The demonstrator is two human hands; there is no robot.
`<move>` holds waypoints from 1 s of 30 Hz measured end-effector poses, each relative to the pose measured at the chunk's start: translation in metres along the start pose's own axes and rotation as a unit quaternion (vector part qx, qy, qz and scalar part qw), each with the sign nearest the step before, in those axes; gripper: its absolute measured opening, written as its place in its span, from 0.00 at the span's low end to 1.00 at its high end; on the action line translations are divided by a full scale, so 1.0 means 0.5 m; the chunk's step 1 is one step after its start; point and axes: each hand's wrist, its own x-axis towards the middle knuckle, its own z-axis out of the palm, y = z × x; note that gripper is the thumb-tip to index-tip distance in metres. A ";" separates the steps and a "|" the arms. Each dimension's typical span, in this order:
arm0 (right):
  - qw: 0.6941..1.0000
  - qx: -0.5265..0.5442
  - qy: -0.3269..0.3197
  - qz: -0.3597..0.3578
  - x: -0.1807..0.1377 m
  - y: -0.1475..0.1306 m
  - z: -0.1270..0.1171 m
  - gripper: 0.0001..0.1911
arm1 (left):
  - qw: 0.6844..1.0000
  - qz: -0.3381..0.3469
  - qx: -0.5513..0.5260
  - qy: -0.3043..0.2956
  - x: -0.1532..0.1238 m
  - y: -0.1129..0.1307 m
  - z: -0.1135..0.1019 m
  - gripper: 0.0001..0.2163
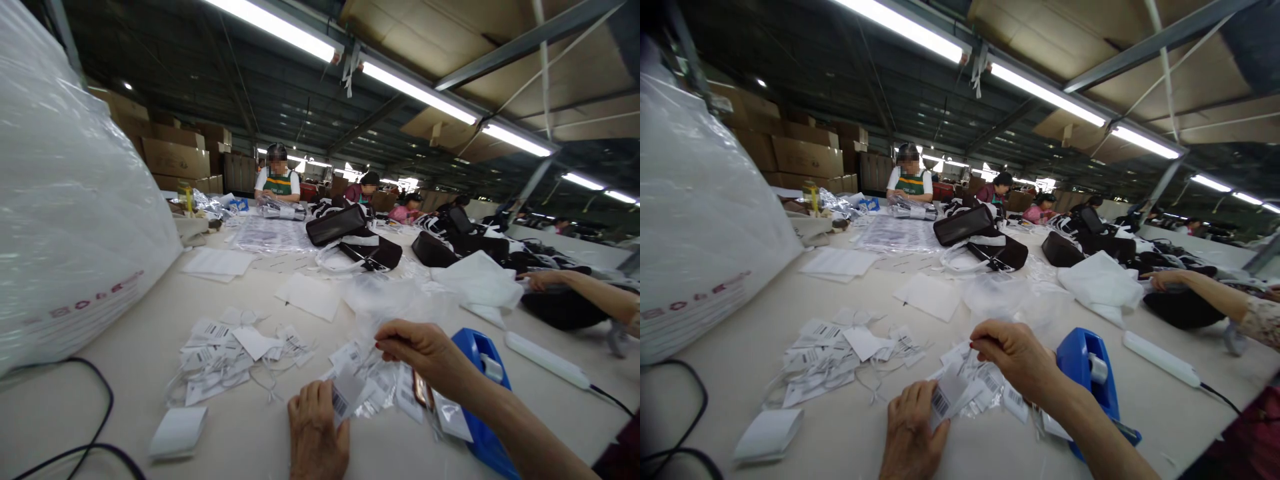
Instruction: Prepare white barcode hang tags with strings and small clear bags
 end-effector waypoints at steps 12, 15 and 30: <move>0.998 0.051 -0.022 -0.037 -0.022 -0.064 -0.017 0.05 | 0.987 0.115 -0.112 -0.031 0.000 -0.025 0.003 0.35; 0.997 0.062 -0.026 -0.039 -0.028 -0.069 -0.011 0.06 | 0.979 0.117 -0.164 -0.024 -0.002 -0.023 0.008 0.31; 0.989 0.069 0.133 0.009 -0.017 -0.044 -0.032 0.06 | 0.654 -0.071 -0.665 -0.353 -0.005 0.010 0.010 0.20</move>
